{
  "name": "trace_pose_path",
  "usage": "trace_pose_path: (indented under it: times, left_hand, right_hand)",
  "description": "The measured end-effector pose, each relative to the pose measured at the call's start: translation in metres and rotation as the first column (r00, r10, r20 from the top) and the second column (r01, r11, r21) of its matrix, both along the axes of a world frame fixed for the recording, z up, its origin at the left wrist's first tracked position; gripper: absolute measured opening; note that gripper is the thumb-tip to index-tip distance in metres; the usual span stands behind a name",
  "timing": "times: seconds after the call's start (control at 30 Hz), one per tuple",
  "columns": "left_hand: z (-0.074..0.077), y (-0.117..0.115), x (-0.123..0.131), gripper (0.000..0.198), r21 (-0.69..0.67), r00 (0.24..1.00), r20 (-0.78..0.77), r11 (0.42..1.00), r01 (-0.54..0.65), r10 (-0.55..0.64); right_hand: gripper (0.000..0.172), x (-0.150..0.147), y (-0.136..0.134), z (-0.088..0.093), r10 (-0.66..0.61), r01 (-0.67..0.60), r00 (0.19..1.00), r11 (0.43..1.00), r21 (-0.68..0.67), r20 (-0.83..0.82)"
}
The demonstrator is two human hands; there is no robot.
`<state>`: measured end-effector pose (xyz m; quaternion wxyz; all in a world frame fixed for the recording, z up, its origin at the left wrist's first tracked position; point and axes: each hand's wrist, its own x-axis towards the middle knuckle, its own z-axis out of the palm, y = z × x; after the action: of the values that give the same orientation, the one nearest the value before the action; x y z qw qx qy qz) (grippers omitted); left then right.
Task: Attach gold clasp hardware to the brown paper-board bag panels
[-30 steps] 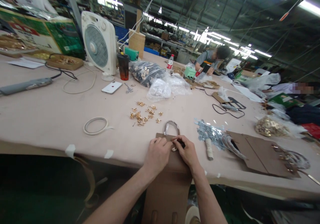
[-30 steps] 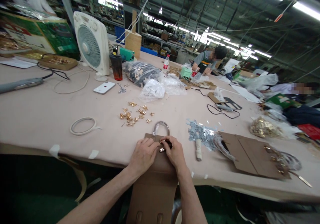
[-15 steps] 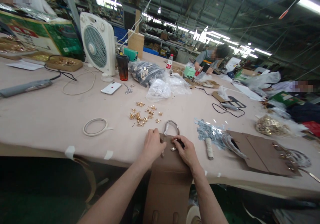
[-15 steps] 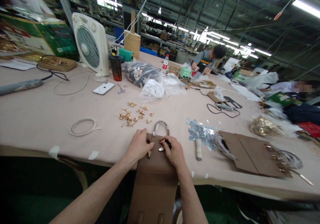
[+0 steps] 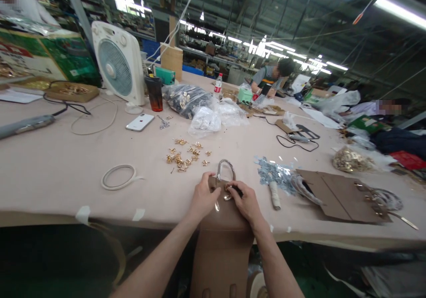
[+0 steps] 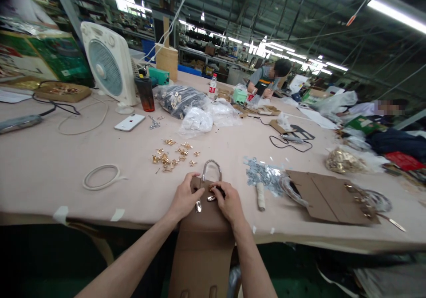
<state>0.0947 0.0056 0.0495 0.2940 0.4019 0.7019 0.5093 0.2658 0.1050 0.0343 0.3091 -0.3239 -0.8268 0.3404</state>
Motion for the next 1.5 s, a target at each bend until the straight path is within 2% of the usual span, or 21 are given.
trace_pose_path:
  times: [0.2,0.4,0.57,0.7,0.87,1.1,1.23,1.33,1.4,1.5]
  left_hand:
    - [-0.003,0.0,-0.005,0.048,0.016,0.999,0.03,1.0,0.012,-0.012]
    - [-0.006,-0.001,-0.006,0.047,0.083,0.997,0.048,0.995,0.049,-0.053]
    - [-0.005,-0.002,-0.007,0.05,0.083,0.997,0.07,0.996,0.014,-0.02]
    - [-0.006,-0.002,-0.007,0.051,0.122,0.995,0.09,0.992,0.024,-0.035]
    - [-0.009,-0.003,-0.007,0.05,0.171,0.994,0.075,0.983,0.061,-0.075]
    - [0.002,-0.006,-0.006,0.052,0.148,0.996,0.07,0.988,0.045,-0.055]
    - [0.006,-0.011,-0.007,0.06,0.182,0.995,0.063,0.981,0.063,-0.076]
    - [0.001,-0.011,-0.008,0.078,0.227,0.989,0.078,0.968,0.107,-0.128]
    - [-0.003,-0.01,-0.007,0.082,0.21,0.989,0.082,0.972,0.102,-0.122]
    - [-0.006,-0.007,-0.006,0.068,0.171,0.996,0.071,0.984,0.042,-0.055]
  right_hand:
    - [0.02,0.004,-0.001,0.005,0.033,-0.033,0.999,0.999,0.001,0.024]
    - [0.016,0.0,-0.004,0.003,-0.027,0.027,1.0,0.999,0.018,0.014]
    - [0.019,0.001,-0.008,0.005,-0.029,0.03,1.0,0.999,0.02,-0.011]
    - [0.018,0.001,-0.008,0.005,-0.056,0.059,0.996,0.997,0.051,-0.063]
    - [0.016,-0.001,-0.006,0.003,-0.062,0.063,0.998,0.992,0.11,-0.014]
    - [0.022,0.0,-0.008,0.002,-0.076,0.077,0.997,0.993,0.089,-0.012]
    - [0.027,0.0,-0.007,-0.001,-0.107,0.109,0.994,0.992,0.065,-0.037]
    - [0.029,0.001,-0.007,-0.001,-0.12,0.122,0.992,0.992,0.043,-0.04]
    - [0.03,0.002,-0.007,-0.001,-0.118,0.12,0.992,0.992,0.04,-0.045]
    - [0.031,0.005,-0.008,0.001,-0.128,0.129,0.99,0.991,0.025,-0.051]
